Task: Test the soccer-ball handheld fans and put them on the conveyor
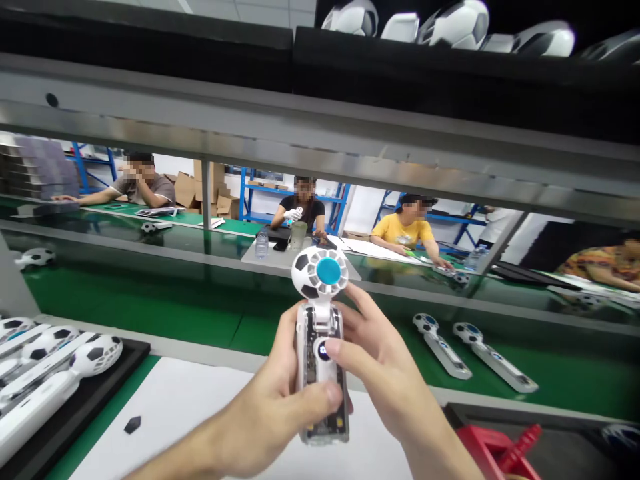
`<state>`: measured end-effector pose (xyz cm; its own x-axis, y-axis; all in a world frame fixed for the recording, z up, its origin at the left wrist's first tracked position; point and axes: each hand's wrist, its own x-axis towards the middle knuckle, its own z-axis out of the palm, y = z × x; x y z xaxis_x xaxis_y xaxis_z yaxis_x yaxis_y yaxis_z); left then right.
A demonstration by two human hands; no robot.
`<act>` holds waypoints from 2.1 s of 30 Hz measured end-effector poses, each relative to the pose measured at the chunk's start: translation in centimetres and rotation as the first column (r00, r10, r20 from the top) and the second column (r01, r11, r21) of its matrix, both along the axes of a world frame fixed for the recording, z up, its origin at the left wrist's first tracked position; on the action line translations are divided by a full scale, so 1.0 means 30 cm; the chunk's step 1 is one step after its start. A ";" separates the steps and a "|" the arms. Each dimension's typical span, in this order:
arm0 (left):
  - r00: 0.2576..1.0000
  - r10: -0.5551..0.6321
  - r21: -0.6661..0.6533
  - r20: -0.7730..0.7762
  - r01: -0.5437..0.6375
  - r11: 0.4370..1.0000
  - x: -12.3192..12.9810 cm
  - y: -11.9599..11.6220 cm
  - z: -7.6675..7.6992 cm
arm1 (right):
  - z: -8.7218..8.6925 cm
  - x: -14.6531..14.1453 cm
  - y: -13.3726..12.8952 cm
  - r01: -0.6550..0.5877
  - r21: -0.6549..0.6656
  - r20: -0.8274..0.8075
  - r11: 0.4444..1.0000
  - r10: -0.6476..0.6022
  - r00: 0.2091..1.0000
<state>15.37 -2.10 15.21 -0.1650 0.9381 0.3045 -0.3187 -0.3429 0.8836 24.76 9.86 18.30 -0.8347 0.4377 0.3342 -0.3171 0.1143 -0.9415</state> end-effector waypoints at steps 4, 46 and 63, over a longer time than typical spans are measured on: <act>1.000 0.027 0.034 -0.005 -0.027 0.999 -0.002 0.002 0.011 | -0.029 -0.024 -0.028 0.127 -0.026 -0.054 0.992 -0.128 0.990; 0.985 0.162 -0.027 -0.055 -0.163 0.986 -0.025 0.008 -0.011 | -0.072 -0.082 -0.063 0.068 -0.166 -0.120 0.984 -0.089 0.989; 0.992 0.125 -0.017 -0.012 -0.126 0.992 -0.039 0.011 -0.003 | -0.054 -0.061 -0.040 0.004 -0.150 -0.050 0.989 -0.012 0.999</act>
